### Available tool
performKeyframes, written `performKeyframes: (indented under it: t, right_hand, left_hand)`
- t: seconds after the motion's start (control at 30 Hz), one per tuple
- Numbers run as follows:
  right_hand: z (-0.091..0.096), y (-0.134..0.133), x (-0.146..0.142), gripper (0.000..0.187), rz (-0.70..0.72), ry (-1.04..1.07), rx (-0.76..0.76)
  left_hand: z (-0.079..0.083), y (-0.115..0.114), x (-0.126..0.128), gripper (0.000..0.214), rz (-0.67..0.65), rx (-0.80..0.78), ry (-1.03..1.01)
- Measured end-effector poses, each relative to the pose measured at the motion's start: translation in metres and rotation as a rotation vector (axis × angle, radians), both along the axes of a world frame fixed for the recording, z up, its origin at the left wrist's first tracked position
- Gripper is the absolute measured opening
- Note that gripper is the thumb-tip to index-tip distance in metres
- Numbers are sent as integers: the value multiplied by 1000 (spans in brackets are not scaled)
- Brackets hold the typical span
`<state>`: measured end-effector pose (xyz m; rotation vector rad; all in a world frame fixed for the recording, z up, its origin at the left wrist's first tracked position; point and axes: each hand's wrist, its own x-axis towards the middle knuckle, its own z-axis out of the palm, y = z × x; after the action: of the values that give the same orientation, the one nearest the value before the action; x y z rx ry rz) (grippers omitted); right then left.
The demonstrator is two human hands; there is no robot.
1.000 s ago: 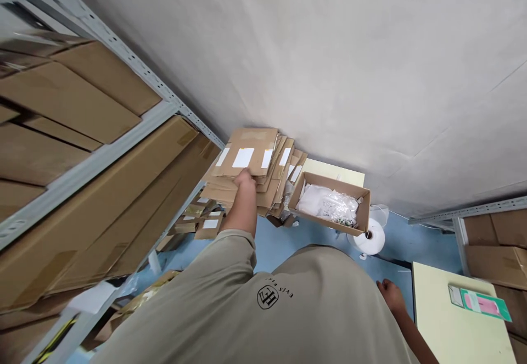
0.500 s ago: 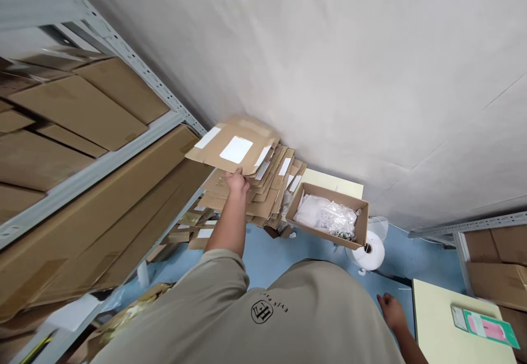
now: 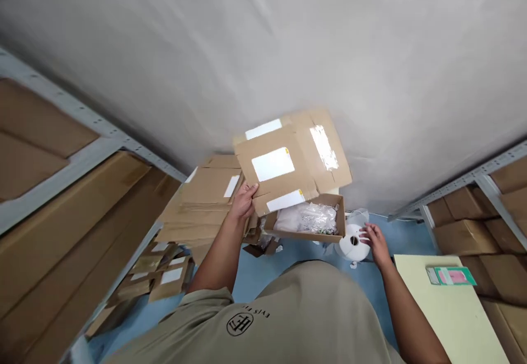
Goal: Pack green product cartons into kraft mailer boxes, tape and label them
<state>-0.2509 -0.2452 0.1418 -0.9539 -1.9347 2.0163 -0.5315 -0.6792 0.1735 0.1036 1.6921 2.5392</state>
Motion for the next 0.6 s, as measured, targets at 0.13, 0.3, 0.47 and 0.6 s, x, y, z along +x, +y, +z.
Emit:
performKeyframes:
  t: [0.13,0.3,0.47,0.6]
  right_hand:
    - [39,-1,17,93,-70,219,-73]
    - [67,-1,77,98,-195,187,34]
    - [69,5,153,89,-456,251,132]
    - [62,12,222,84,-652,270,181]
  left_hand:
    - [4,61,3,68,-341,-100,-50]
    - [13,155,15,83,-727,-145,-20]
    - [30,250,52,93,-977,-169,70]
    - [39,320,100,100,-1094,-176,171]
